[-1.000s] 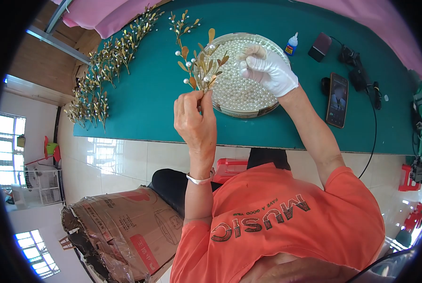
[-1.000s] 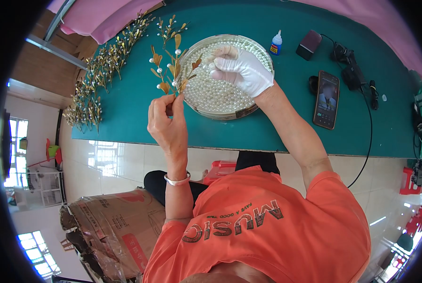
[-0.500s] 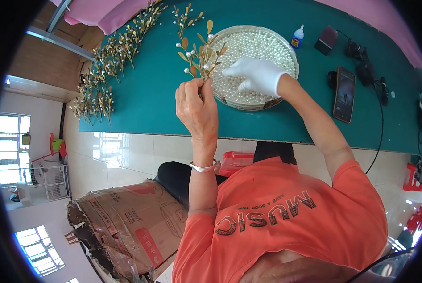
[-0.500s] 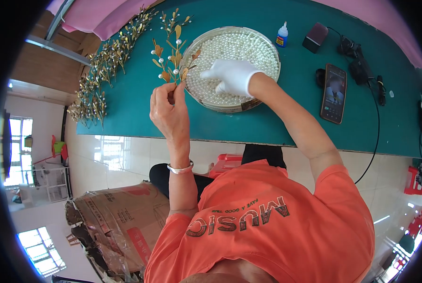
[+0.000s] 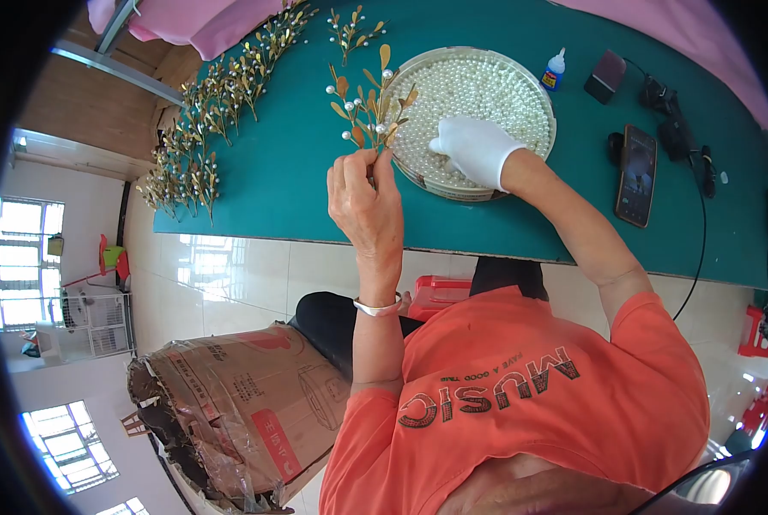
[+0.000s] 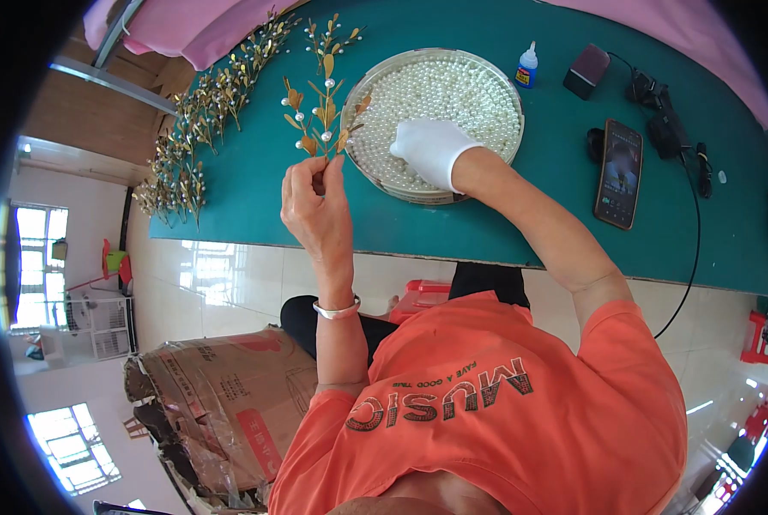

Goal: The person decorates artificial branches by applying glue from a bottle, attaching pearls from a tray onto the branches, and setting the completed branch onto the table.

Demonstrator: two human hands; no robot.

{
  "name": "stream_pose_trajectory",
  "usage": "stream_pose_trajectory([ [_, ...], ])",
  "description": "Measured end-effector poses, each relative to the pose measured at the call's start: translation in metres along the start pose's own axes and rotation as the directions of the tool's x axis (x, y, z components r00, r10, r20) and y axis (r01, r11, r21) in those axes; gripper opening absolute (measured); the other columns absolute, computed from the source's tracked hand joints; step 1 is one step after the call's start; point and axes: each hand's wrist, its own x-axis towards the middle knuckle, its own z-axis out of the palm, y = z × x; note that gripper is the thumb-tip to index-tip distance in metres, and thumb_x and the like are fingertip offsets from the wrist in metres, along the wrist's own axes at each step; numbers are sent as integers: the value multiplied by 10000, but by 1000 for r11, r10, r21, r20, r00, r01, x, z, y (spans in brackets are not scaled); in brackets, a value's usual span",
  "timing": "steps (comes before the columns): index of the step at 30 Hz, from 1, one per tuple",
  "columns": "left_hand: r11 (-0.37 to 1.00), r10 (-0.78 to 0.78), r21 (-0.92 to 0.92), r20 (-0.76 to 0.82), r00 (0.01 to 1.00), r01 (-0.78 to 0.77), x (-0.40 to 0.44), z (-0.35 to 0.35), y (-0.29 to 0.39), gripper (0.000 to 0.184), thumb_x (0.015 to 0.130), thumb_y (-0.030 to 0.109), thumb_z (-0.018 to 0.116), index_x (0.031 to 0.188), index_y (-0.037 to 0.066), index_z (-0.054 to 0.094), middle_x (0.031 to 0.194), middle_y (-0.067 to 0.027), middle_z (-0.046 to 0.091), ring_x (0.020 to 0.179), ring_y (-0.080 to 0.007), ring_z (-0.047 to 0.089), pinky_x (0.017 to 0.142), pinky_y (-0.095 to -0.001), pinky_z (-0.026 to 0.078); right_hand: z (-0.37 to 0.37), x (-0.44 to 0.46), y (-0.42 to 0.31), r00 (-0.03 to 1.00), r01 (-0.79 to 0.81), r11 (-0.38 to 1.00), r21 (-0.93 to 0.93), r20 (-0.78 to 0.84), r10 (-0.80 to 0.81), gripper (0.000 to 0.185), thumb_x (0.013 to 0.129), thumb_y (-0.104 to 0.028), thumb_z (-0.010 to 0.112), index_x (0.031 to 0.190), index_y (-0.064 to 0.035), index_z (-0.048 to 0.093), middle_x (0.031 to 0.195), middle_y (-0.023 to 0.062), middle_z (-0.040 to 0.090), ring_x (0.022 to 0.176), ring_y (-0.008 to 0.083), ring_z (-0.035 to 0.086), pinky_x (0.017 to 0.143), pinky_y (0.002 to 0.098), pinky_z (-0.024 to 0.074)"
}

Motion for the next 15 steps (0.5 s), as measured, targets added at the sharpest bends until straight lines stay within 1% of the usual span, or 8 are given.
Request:
stream_pose_trajectory([
  [1, 1000, 6, 7, -3, 1000, -6, 0, 0, 0, 160, 810, 37, 766, 835, 15, 609, 746, -37, 590, 612, -133, 542, 556, -279, 458, -2, -1, -4, 995, -95, 993, 74, 17, 94, 164, 877, -140, 586, 971, -32, 668, 924, 194, 649, 891, 377, 651, 775, 462, 515],
  [2, 1000, 7, 7, -1, 1000, -7, 0, 0, -1, 160, 810, 37, 766, 835, 15, 609, 746, -37, 590, 612, -133, 542, 556, -279, 458, -3, -2, -6, 982, -191, 971, 146, 41, 187, 191, 890, -156, 561, 972, -14, 658, 913, 207, 659, 879, 387, 657, 778, 470, 515],
  [6, 1000, -7, 7, 4, 1000, 7, -1, 2, 1, 157, 811, 39, 765, 831, 17, 611, 751, -38, 592, 616, -137, 544, 563, -280, 459, 6, -2, -2, 976, -219, 969, 117, 8, 220, 231, 903, -179, 526, 950, 10, 650, 898, 222, 672, 862, 401, 663, 782, 478, 514],
  [8, 1000, -16, 1, 3, 1000, 16, 0, 2, 2, 156, 810, 39, 765, 830, 17, 612, 754, -38, 595, 617, -138, 546, 564, -281, 460, 5, -2, -2, 987, -156, 987, -42, 18, 157, 183, 889, -140, 541, 930, -4, 655, 934, 215, 667, 883, 391, 663, 788, 472, 514],
  [11, 1000, -8, 18, 3, 1000, 7, -1, 1, 0, 154, 816, 46, 765, 833, 16, 615, 762, -39, 603, 619, -137, 550, 561, -281, 464, 8, -2, 3, 994, -104, 993, -50, -22, 103, 134, 857, -86, 573, 903, -21, 681, 963, 195, 664, 877, 384, 661, 780, 461, 519],
  [12, 1000, -12, -1, -4, 1000, 12, -1, 1, -1, 164, 808, 40, 766, 836, 26, 605, 753, -42, 589, 634, -163, 537, 552, -308, 445, 9, -3, 6, 994, -105, 993, -48, -15, 104, 134, 857, -86, 573, 903, -21, 681, 963, 195, 664, 877, 384, 661, 780, 461, 519],
  [14, 999, -24, -22, -6, 1000, 24, -3, 0, -1, 176, 800, 34, 767, 839, 35, 595, 745, -45, 575, 649, -189, 525, 543, -336, 427, 8, -5, 13, 995, -102, 992, 73, -17, 103, 109, 811, -33, 614, 873, -34, 704, 975, 178, 659, 858, 387, 655, 762, 440, 528],
  [15, 999, -27, -17, -5, 1000, 27, -3, -2, 0, 175, 801, 33, 766, 838, 35, 595, 745, -47, 575, 648, -190, 525, 543, -336, 427, 8, -4, 19, 992, -99, 972, 214, -56, 114, 110, 792, -41, 672, 890, -36, 722, 913, 150, 661, 802, 320, 667, 714, 391, 538],
])
